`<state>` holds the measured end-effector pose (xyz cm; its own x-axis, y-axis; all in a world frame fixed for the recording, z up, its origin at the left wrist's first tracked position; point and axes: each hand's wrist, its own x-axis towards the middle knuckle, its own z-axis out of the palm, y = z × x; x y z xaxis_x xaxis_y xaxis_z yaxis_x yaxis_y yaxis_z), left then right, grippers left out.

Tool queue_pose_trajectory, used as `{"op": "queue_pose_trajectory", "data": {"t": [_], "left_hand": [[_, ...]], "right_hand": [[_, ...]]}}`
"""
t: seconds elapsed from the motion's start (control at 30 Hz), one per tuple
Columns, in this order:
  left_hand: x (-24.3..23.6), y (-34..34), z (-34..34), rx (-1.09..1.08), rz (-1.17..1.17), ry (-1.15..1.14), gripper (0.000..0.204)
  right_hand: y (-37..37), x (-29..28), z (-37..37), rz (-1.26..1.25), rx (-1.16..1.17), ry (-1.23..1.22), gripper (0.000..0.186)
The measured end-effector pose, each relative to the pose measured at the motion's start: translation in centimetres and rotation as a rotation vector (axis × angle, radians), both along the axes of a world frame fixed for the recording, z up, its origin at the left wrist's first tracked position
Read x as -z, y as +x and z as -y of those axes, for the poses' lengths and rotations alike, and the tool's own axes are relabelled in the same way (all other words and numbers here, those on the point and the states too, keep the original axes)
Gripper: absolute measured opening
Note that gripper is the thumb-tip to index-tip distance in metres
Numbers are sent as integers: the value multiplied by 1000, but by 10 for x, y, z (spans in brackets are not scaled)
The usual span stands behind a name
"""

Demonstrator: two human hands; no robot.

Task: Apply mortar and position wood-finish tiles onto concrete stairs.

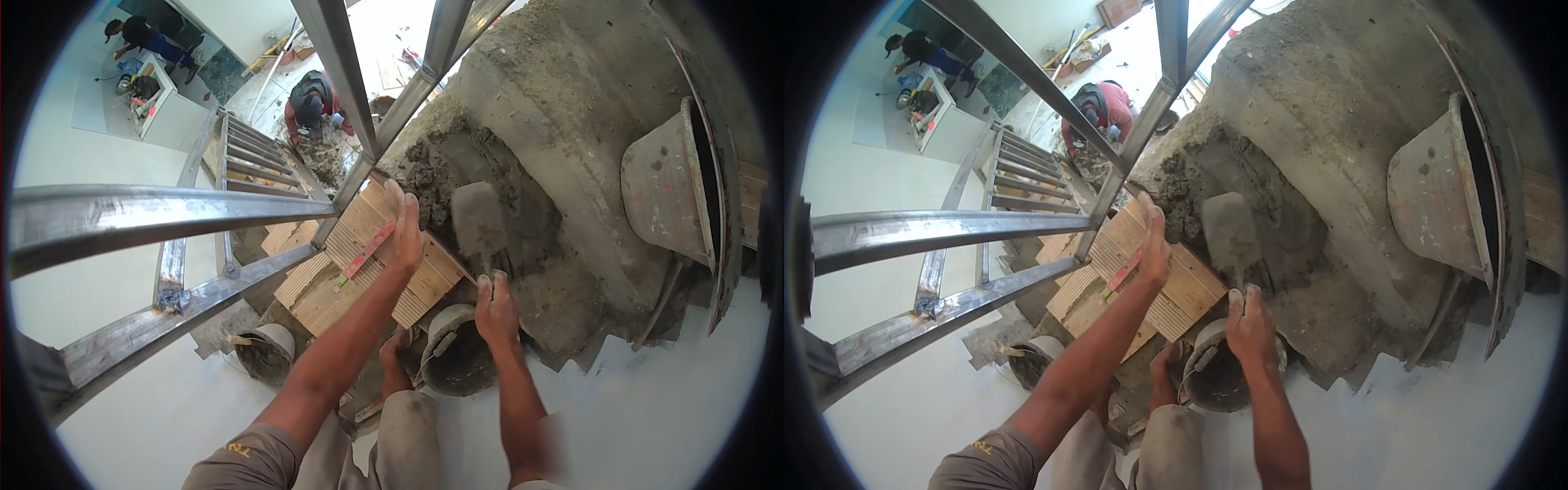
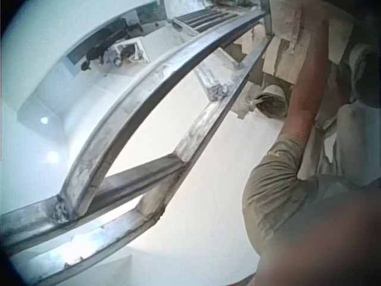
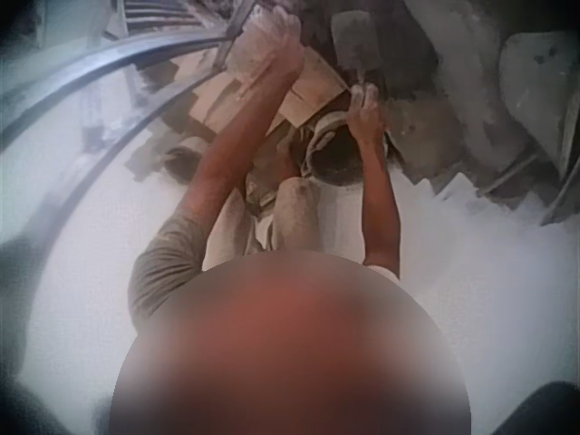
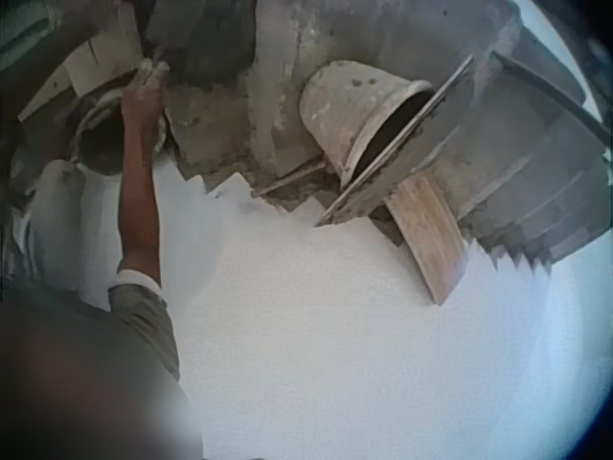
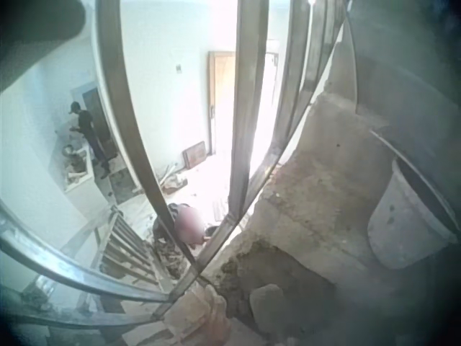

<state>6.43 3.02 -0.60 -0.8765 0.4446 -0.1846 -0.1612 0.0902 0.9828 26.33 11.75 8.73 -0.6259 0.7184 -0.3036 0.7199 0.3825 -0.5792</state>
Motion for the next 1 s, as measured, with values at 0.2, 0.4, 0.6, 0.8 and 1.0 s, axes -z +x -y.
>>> {"op": "queue_pose_trajectory", "data": {"t": [0.2, 0.4, 0.6, 0.8, 1.0], "left_hand": [[-33, 34, -13, -229, 485, 490, 78], [-47, 8, -8, -101, 500, 503, 85], [-37, 26, 24, -127, 507, 366, 78], [-32, 58, 46, -14, 843, 308, 103], [-55, 75, 12, 155, 1038, 438, 120]], "right_hand": [[-61, -12, -41, 236, -485, 207, 33], [-123, -8, -70, 349, -539, 309, 32], [-139, 0, -112, 296, -421, -74, 42], [-129, -77, -94, 648, -392, -440, 52], [-58, -51, -78, 639, -399, -350, 52]]}}
